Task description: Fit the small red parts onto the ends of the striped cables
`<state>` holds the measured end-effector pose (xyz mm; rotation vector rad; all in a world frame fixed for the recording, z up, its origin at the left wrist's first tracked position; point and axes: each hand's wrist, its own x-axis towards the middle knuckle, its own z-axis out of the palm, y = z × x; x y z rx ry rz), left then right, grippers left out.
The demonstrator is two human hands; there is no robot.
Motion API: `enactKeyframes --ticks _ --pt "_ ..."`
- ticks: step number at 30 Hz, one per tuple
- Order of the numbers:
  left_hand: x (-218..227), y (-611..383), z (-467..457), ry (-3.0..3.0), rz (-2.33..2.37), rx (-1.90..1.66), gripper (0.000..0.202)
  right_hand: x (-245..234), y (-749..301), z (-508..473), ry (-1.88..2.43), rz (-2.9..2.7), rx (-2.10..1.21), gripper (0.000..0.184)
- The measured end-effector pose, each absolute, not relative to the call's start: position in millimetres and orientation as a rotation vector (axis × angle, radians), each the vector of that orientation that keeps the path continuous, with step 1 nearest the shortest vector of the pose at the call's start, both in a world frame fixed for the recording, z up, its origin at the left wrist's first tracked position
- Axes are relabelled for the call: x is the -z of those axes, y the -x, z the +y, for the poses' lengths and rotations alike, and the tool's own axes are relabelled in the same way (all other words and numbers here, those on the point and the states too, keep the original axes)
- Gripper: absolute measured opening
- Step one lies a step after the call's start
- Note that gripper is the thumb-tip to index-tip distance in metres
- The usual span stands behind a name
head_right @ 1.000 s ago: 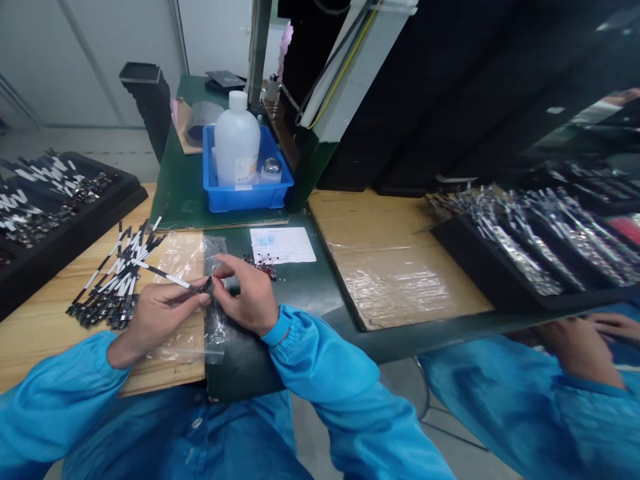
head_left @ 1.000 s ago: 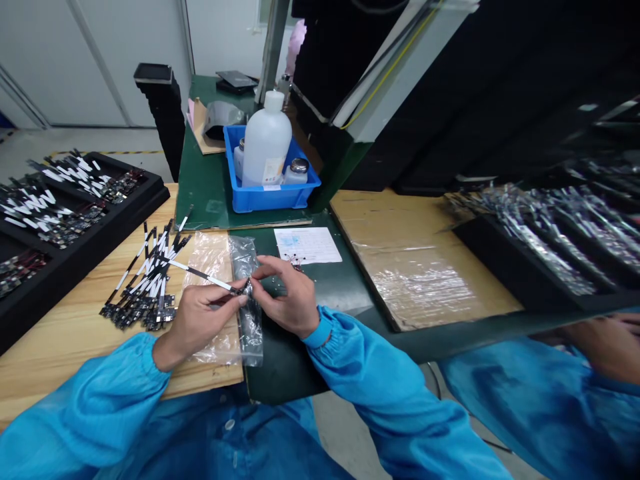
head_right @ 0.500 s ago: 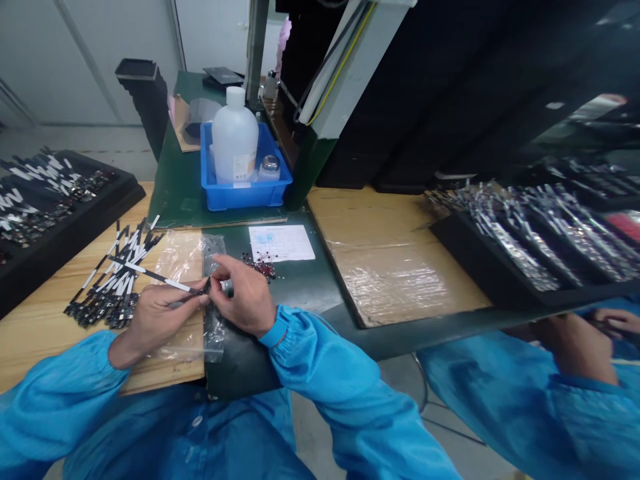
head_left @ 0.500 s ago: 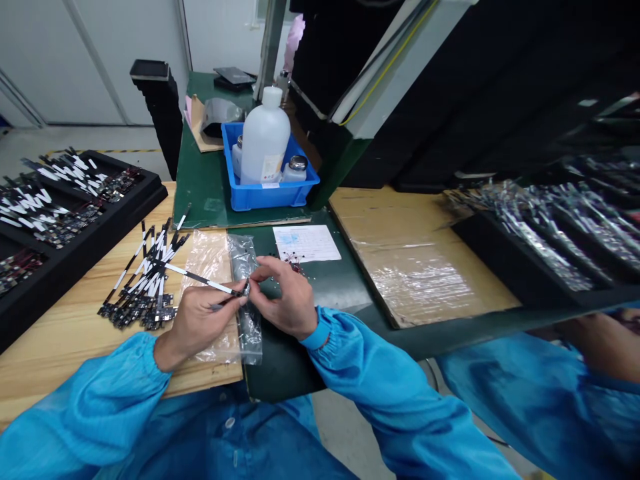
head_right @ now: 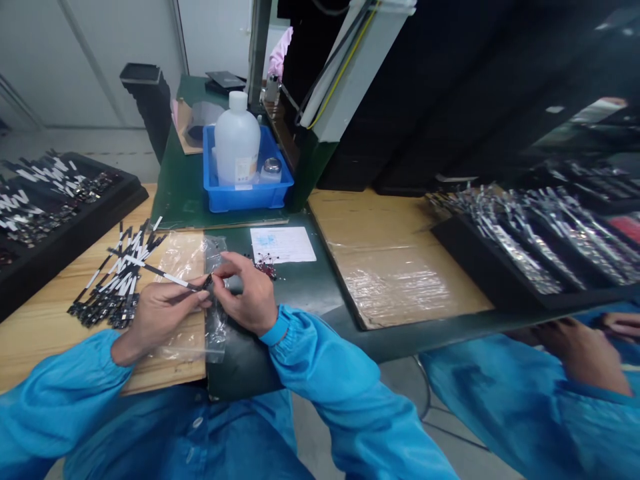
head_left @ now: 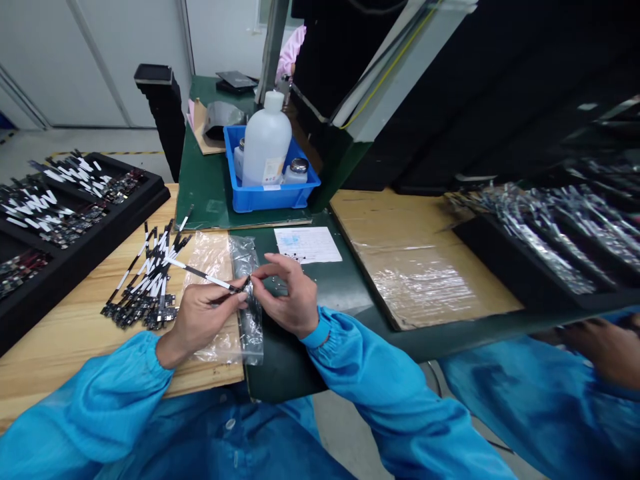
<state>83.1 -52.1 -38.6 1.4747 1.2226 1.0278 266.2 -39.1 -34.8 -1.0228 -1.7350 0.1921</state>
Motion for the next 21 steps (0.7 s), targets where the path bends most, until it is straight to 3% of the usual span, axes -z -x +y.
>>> enactKeyframes --ticks 18,21 --pt "29.7 -86.2 -54.1 -1.529 1.184 -1.064 0.011 31.8 -266.5 -40.2 0.999 -1.798 -0.053 0.043" --pt "28.0 -86.5 -52.7 -1.418 1.2 -1.057 0.017 33.1 -266.3 -38.2 0.98 -1.776 -0.11 0.042"
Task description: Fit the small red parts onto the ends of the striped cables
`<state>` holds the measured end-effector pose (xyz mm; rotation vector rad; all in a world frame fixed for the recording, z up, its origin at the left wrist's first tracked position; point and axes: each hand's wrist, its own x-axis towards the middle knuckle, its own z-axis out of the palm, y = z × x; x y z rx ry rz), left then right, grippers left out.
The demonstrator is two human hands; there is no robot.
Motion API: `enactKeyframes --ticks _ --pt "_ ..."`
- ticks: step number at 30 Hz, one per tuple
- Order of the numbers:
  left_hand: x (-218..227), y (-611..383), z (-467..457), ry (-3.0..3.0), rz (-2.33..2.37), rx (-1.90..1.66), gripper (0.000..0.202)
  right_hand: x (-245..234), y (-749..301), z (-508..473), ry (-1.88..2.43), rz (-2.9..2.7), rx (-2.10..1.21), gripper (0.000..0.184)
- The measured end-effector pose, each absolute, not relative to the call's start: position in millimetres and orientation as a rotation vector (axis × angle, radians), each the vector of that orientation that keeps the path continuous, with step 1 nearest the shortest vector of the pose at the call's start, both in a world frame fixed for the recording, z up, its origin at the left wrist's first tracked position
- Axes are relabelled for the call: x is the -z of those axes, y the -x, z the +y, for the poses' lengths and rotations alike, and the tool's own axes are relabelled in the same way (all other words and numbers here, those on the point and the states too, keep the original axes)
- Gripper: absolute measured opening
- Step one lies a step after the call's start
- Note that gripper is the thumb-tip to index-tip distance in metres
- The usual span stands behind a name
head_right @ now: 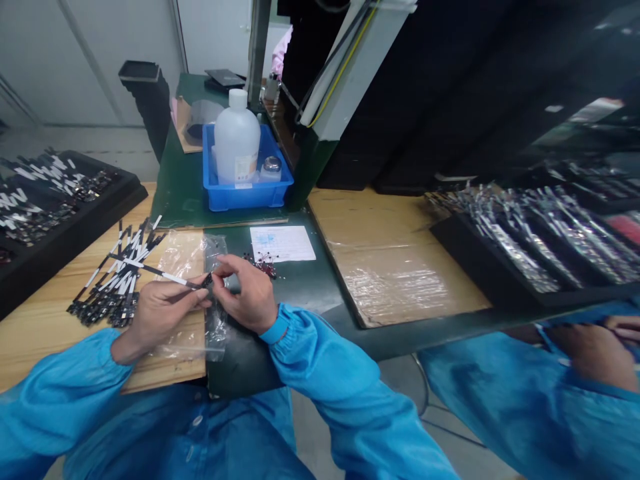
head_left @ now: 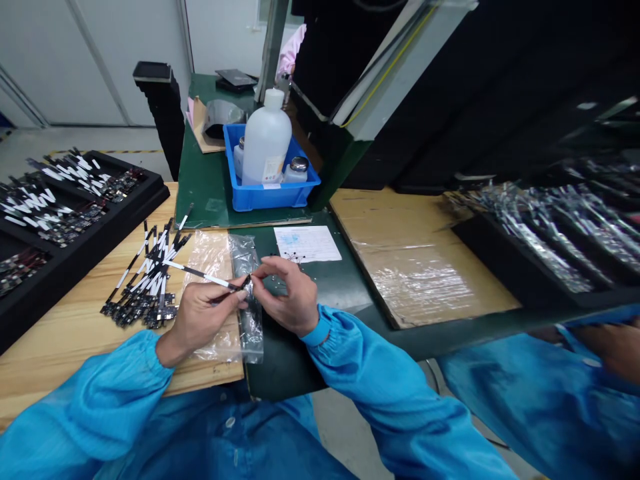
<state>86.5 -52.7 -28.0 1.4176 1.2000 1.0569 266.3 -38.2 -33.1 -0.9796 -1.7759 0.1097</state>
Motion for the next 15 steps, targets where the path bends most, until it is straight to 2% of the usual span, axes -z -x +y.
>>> enactKeyframes --ticks 2,6,11,15 --pt "27 -86 -51 -1.278 1.196 -1.07 0.026 33 -267 -36 0.989 -1.722 -0.223 0.037" --pt "23 -85 -45 -1.091 1.169 -1.103 0.046 30 -270 -30 1.107 -1.524 -0.622 0.016" --pt "23 -84 -44 -1.015 1.128 -1.084 0.042 29 -274 -20 1.088 -1.287 -1.291 0.031" --pt "26 -84 -45 -1.016 1.101 -1.06 0.039 29 -275 -17 1.005 -1.234 -1.436 0.034"
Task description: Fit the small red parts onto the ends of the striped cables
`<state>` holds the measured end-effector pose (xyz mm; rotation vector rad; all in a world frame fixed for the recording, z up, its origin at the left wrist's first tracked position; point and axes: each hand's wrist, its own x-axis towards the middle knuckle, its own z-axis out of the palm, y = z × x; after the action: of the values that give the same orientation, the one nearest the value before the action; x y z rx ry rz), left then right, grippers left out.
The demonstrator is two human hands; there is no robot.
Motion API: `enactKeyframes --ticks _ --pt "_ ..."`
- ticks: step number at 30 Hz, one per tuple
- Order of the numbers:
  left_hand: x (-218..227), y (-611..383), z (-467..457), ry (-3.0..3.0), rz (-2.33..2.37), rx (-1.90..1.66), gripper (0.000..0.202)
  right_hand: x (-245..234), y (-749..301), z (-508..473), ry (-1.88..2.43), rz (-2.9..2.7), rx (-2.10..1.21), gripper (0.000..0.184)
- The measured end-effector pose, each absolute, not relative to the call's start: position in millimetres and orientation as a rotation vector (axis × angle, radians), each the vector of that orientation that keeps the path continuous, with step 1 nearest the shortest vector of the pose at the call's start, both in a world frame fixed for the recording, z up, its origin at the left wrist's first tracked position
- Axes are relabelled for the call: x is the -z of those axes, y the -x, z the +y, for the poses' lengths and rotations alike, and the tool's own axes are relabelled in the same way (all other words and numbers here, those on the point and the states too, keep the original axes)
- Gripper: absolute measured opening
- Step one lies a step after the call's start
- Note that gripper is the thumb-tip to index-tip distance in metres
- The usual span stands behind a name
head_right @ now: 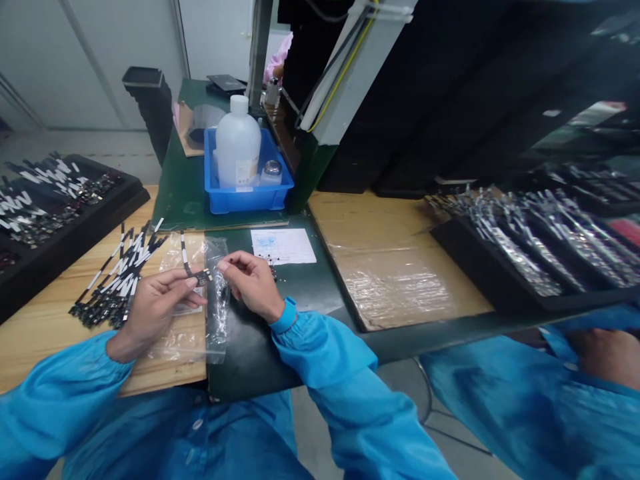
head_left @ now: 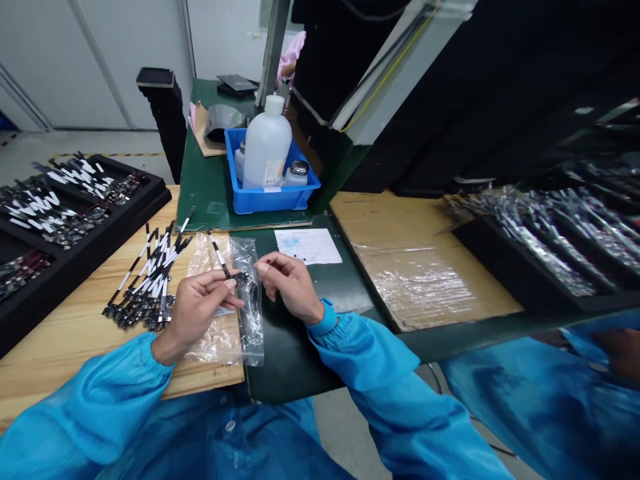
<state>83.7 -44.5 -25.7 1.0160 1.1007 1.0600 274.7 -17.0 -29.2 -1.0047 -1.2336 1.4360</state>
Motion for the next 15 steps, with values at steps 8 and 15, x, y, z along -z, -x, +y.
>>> enactKeyframes --ticks 8,15 --pt "25.7 -83.0 -42.2 -1.032 1.094 -1.035 0.037 26.3 -276.2 -18.4 1.07 -1.312 -1.235 0.03" --pt "21.2 -83.8 -40.4 -1.141 1.09 -1.146 0.033 29.8 -281.0 -19.7 1.117 -1.531 -1.083 0.025"
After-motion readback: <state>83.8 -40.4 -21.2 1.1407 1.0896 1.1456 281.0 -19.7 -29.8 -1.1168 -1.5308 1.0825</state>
